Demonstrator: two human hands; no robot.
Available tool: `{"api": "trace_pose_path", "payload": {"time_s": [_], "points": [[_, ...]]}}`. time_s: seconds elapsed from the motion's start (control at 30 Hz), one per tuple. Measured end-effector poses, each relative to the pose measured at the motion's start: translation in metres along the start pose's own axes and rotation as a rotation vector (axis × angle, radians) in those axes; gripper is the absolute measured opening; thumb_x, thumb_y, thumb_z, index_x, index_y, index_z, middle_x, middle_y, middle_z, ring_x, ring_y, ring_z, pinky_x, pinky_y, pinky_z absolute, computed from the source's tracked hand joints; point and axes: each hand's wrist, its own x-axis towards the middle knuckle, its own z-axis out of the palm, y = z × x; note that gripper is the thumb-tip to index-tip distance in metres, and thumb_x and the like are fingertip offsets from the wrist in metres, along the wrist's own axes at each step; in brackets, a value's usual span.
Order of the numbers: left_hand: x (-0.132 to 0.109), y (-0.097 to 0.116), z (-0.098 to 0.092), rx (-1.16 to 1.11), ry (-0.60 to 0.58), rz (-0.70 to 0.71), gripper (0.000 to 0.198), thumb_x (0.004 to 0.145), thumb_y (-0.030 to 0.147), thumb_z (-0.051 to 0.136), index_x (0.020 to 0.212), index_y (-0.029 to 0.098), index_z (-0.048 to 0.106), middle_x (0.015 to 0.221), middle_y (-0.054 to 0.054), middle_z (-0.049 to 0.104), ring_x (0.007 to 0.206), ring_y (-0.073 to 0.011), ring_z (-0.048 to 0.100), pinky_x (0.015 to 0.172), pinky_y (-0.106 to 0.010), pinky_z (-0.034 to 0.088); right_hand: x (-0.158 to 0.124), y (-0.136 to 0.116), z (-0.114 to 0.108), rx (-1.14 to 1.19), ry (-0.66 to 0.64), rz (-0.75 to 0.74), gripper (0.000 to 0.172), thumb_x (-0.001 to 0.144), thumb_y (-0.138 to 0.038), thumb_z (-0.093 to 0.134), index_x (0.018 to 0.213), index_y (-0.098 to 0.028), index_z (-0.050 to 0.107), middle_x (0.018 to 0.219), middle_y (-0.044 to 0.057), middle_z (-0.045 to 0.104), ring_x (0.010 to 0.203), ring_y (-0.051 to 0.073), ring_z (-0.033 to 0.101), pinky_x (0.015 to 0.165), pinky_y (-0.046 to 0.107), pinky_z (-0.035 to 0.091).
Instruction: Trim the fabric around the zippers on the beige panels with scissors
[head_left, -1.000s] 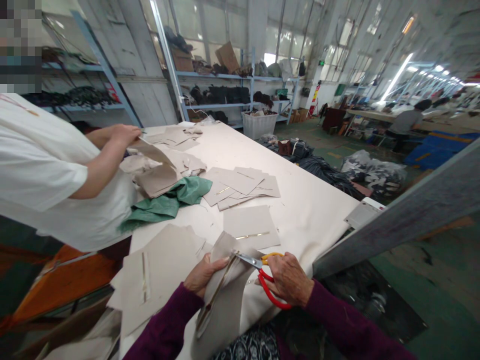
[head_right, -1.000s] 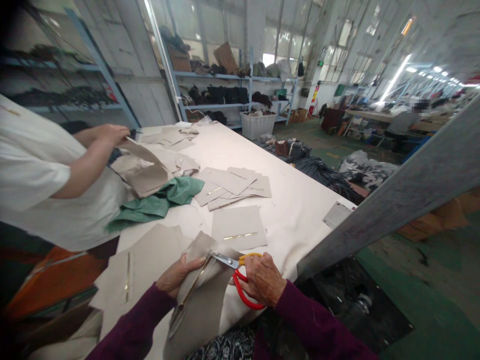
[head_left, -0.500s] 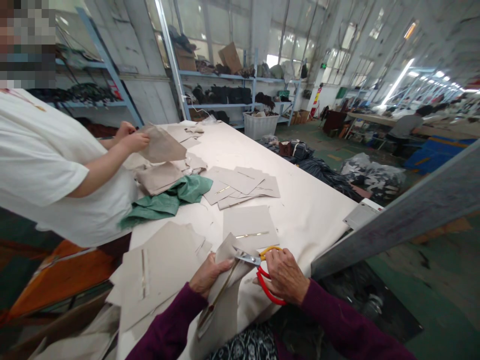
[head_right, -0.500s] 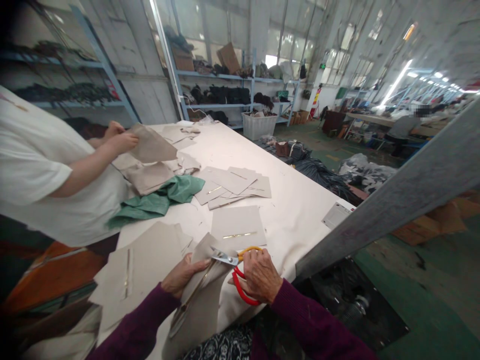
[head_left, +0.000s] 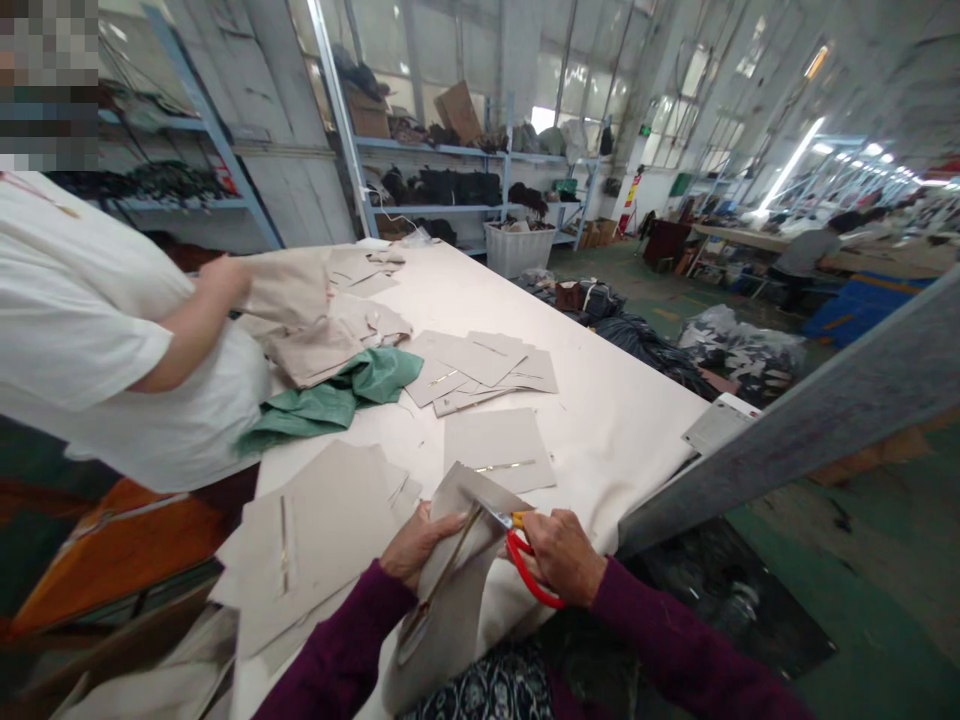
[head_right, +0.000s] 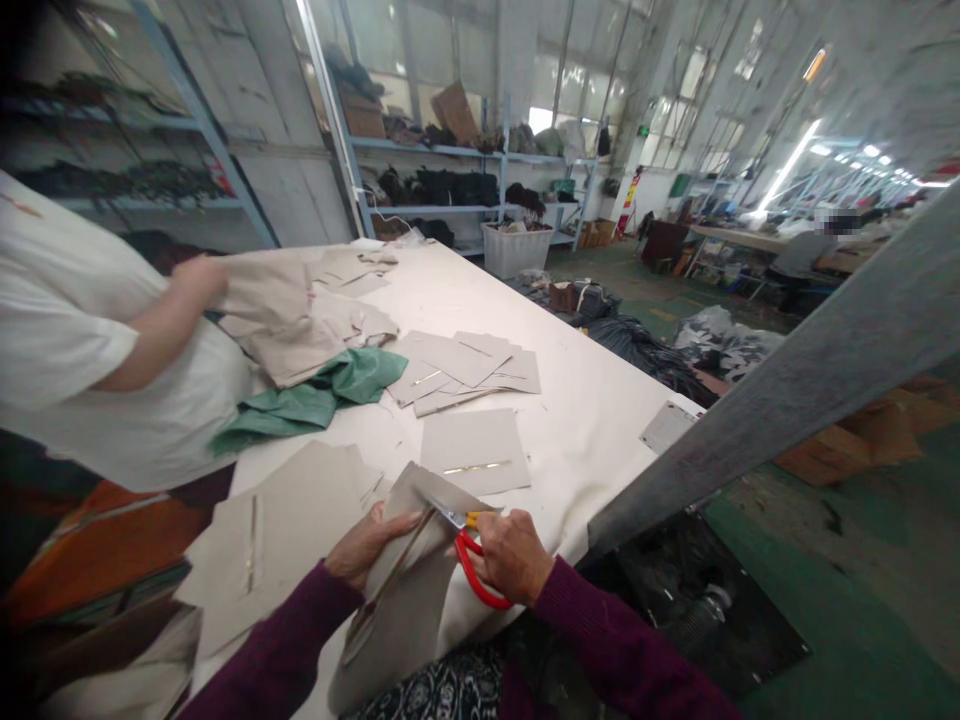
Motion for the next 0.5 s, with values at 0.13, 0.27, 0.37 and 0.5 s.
{"api": "trace_pose_path", "payload": {"time_s": [0.13,0.27,0.37,0.5], "points": [[0.004,-0.005,-0.018,-0.081,0.131,-0.067,0.040,0.065,0.016,0.075,0.100,0.009,0.057,0.082,-0.012,0.068,0.065,-0.0210,0.065,0.062,-0.033,0.054,0.006,0.012,0.003,0.027,0.016,0.206,0.040,0.091,-0.050,0.040,0.087,-0.014,0.058,0.070,0.006,0.068,0.066,0.020,0.065,0.056,0.028,0.031],[0.013,0.001,-0.041,-0.061,0.244,-0.089,0.038,0.066,0.015,0.072,0.100,0.009,0.056,0.076,-0.010,0.067,0.059,-0.0196,0.063,0.057,-0.032,0.054,0.003,0.025,0.015,0.036,-0.014,0.331,0.040,0.092,-0.049,0.040,0.085,-0.015,0.060,0.068,0.009,0.068,0.065,0.023,0.066,0.054,0.028,0.029],[0.019,0.017,-0.069,0.137,0.313,-0.082,0.031,0.067,0.020,0.070,0.094,0.008,0.058,0.072,-0.010,0.067,0.059,-0.0204,0.063,0.059,-0.034,0.054,-0.007,0.030,0.030,0.041,-0.060,0.380,0.039,0.089,-0.050,0.045,0.083,-0.016,0.062,0.068,0.010,0.069,0.066,0.025,0.067,0.054,0.028,0.029],[0.018,0.057,-0.134,0.531,0.484,-0.073,0.028,0.068,0.031,0.066,0.086,0.011,0.058,0.075,-0.011,0.067,0.065,-0.0245,0.064,0.062,-0.039,0.054,-0.024,0.039,0.048,0.064,-0.113,0.437,0.036,0.090,-0.047,0.045,0.078,-0.018,0.062,0.068,0.009,0.069,0.069,0.023,0.067,0.054,0.026,0.030]]}}
